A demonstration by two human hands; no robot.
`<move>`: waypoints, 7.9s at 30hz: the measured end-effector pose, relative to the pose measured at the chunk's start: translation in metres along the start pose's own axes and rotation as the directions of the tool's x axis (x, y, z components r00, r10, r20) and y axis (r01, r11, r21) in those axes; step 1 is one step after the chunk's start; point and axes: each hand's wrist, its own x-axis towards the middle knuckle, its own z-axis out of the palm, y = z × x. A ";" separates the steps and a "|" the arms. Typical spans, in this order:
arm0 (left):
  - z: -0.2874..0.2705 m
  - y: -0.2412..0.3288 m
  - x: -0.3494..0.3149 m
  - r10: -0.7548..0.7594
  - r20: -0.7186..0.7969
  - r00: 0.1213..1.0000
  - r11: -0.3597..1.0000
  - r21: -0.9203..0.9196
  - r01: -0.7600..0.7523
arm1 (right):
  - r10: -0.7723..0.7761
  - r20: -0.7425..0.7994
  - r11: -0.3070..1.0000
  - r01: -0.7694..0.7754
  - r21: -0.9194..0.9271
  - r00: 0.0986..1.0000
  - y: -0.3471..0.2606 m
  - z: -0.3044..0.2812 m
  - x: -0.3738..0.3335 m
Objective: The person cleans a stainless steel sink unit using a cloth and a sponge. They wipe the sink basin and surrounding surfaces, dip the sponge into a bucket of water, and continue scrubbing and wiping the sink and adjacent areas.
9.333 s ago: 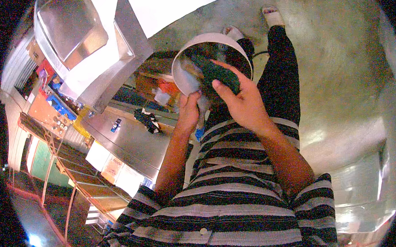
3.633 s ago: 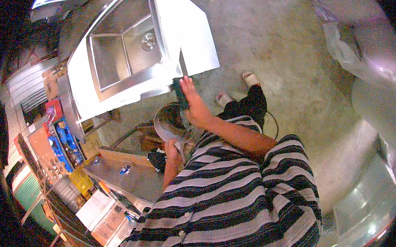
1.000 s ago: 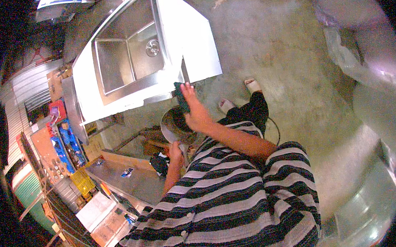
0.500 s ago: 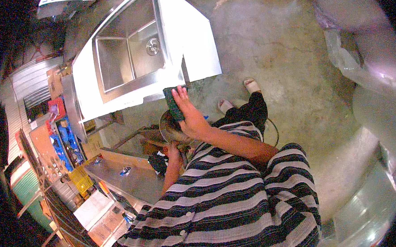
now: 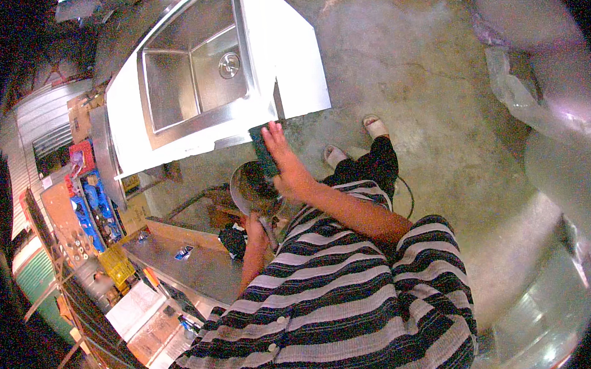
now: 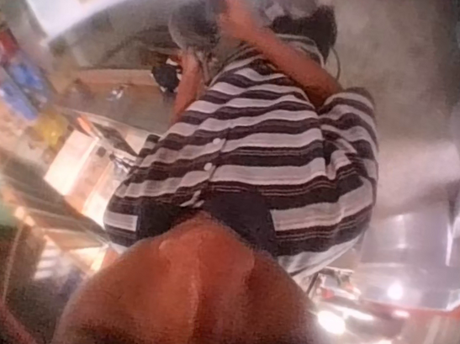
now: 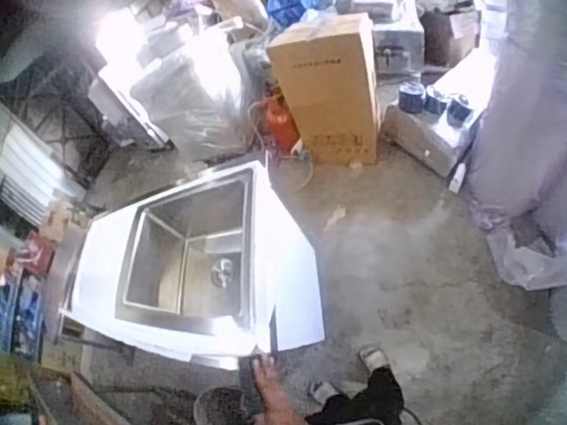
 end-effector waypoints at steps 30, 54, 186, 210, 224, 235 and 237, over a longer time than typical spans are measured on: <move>0.014 0.025 -0.006 -0.040 0.027 0.999 0.998 0.048 0.039 | 0.221 -0.048 0.975 -0.220 0.026 0.974 0.025 0.002 0.000; 0.011 0.011 0.000 0.018 0.081 0.997 1.000 -0.017 -0.017 | 0.128 -0.041 0.992 -0.128 0.010 0.991 0.020 0.000 0.000; 0.110 -0.086 -0.073 -0.274 -0.238 0.932 0.776 -0.627 0.068 | -0.148 0.955 0.374 0.909 -0.186 0.257 -0.051 -0.002 0.161; 0.110 -0.087 -0.078 -0.267 -0.271 0.925 0.777 -0.629 0.040 | -0.100 0.971 0.433 0.888 -0.156 0.219 -0.061 -0.002 0.170; 0.114 -0.041 -0.075 -0.235 -0.232 0.944 0.740 -0.673 0.019 | 0.069 0.966 0.461 0.851 -0.253 0.250 -0.080 -0.087 0.133; 0.100 -0.025 -0.081 -0.147 -0.234 0.961 0.810 -0.587 -0.019 | -0.190 0.952 0.366 0.917 -0.160 0.242 -0.056 -0.007 0.166; 0.096 -0.028 -0.085 -0.135 -0.268 0.954 0.820 -0.571 -0.044 | -0.160 0.961 0.364 0.918 -0.157 0.228 -0.057 -0.025 0.157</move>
